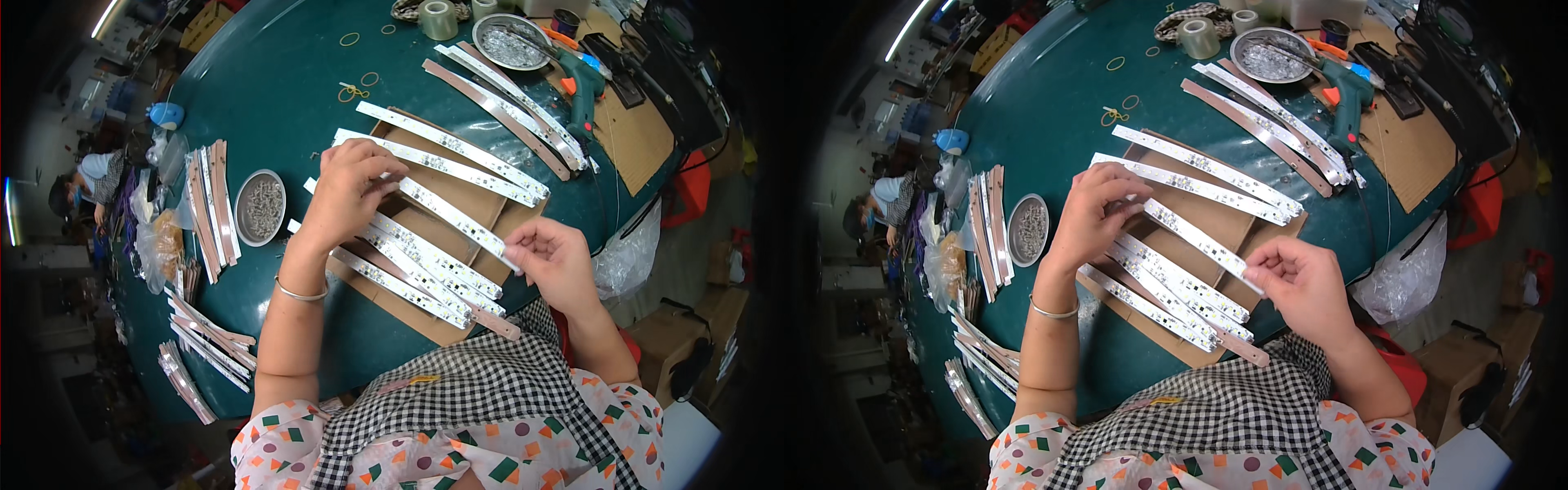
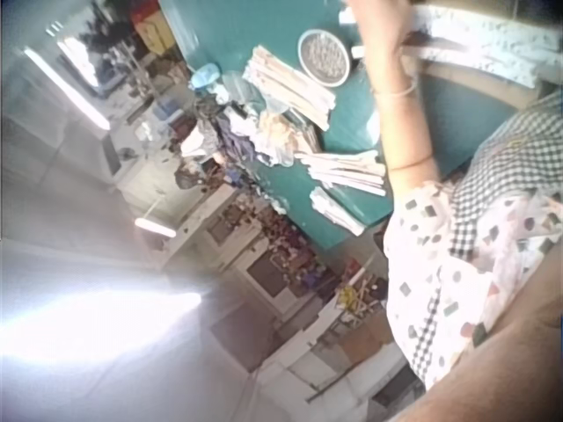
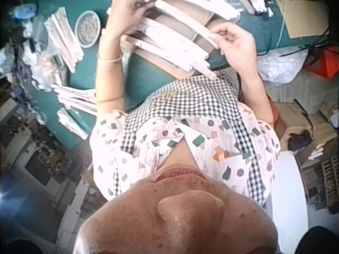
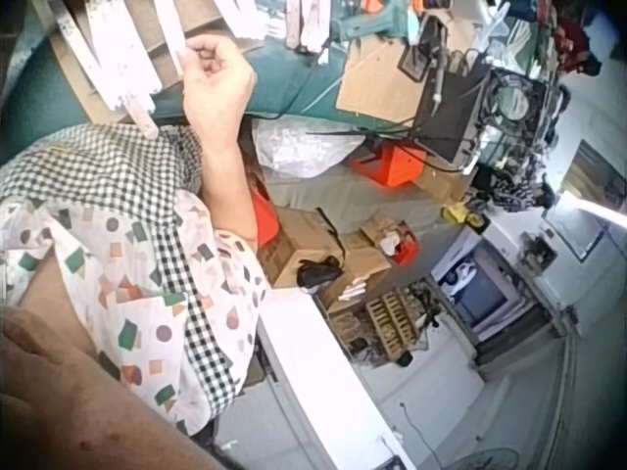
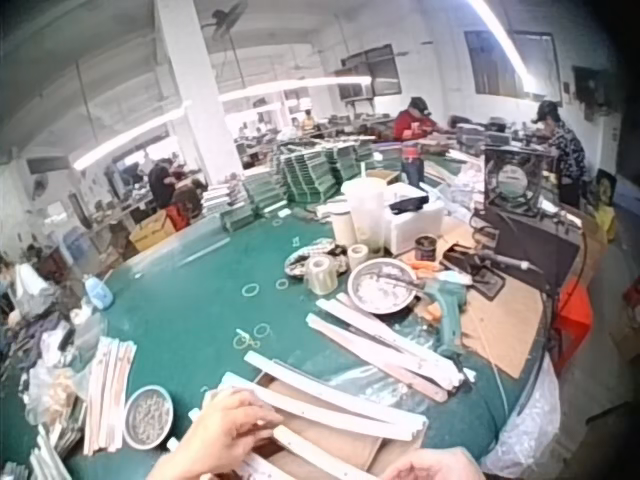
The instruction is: The person removes assembled LED light strips from a cardboard holder, places new strips onto the holder, and solders small metal parts onto each strip using a soldering gun. The person then removes the completed strips and arranges another set onto the holder.
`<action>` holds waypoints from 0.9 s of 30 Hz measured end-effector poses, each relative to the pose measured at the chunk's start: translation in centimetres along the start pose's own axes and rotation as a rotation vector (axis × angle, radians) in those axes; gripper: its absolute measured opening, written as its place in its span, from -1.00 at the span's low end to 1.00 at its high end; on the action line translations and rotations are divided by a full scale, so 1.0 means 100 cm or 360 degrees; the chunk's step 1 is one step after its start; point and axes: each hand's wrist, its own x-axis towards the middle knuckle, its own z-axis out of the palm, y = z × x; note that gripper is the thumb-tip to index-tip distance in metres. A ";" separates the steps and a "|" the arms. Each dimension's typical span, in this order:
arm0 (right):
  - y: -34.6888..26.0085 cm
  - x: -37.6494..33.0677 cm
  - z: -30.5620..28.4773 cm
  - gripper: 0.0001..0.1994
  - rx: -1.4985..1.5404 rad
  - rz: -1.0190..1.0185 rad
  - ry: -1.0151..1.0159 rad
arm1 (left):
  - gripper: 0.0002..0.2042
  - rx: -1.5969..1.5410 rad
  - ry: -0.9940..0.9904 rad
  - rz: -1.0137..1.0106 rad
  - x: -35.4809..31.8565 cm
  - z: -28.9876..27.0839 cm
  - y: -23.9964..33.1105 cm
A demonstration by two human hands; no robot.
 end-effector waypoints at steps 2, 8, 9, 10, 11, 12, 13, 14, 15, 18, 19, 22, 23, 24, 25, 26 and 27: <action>0.007 0.008 -0.001 -0.93 -0.0265 -0.0301 0.0214 | -0.74 0.0005 0.0058 -0.0004 -0.001 0.002 0.000; 0.008 0.007 0.000 -0.90 -0.0910 -0.0874 0.0628 | -0.74 0.0140 0.0188 -0.0132 -0.018 -0.009 0.003; 0.005 0.005 -0.001 -0.89 -0.1168 -0.1089 0.0716 | -0.74 0.0147 0.0176 -0.0208 -0.023 -0.012 0.003; 0.000 0.002 0.000 -0.89 -0.1163 -0.1084 0.0702 | -0.74 0.0150 0.0172 -0.0222 -0.028 -0.014 0.003; -0.006 -0.002 0.001 -0.89 -0.1146 -0.1063 0.0630 | -0.74 0.0158 0.0083 -0.0252 -0.032 -0.016 0.003; -0.009 -0.006 0.003 -0.89 -0.1127 -0.1049 0.0558 | -0.75 0.0170 -0.0001 -0.0281 -0.035 -0.018 0.003; -0.006 -0.008 0.006 -0.89 -0.0951 -0.0949 0.0417 | -0.76 0.0164 0.0000 -0.0314 -0.038 -0.016 0.002; -0.009 -0.010 0.009 -0.87 -0.0933 -0.0827 0.0245 | -0.76 0.0171 0.0002 -0.0327 -0.041 -0.013 0.001; -0.006 -0.010 0.014 -0.87 -0.0889 -0.0690 0.0103 | -0.76 0.0196 0.0085 -0.0295 -0.040 -0.009 -0.001; 0.013 -0.010 0.024 -0.88 -0.0768 -0.0435 -0.0088 | -0.71 0.0302 0.0227 -0.0266 -0.042 0.002 -0.001; 0.017 -0.009 0.025 -0.89 -0.0693 -0.0311 -0.0131 | -0.68 0.0281 0.0333 -0.0283 -0.043 0.005 0.001; 0.018 -0.005 0.024 -0.90 -0.0586 -0.0401 0.0095 | -0.62 0.0150 0.0508 -0.0367 -0.051 0.004 -0.005; 0.020 -0.004 0.021 -0.89 -0.0571 -0.0384 0.0099 | -0.62 0.0259 0.0596 -0.0460 -0.055 0.002 -0.007; 0.021 -0.004 0.021 -0.89 -0.0574 -0.0386 0.0102 | -0.63 0.0365 0.0686 -0.0547 -0.056 0.000 -0.011; 0.021 -0.004 0.020 -0.87 -0.0613 -0.0463 0.0196 | -0.61 0.0491 0.0723 -0.0580 -0.059 0.001 -0.018; 0.021 -0.004 0.020 -0.86 -0.0654 -0.0539 0.0292 | -0.61 0.0485 0.0725 -0.0576 -0.060 -0.001 -0.019; 0.021 -0.006 0.020 -0.85 -0.0809 -0.0630 0.0362 | -0.59 0.0318 0.0598 -0.0814 -0.064 -0.004 -0.019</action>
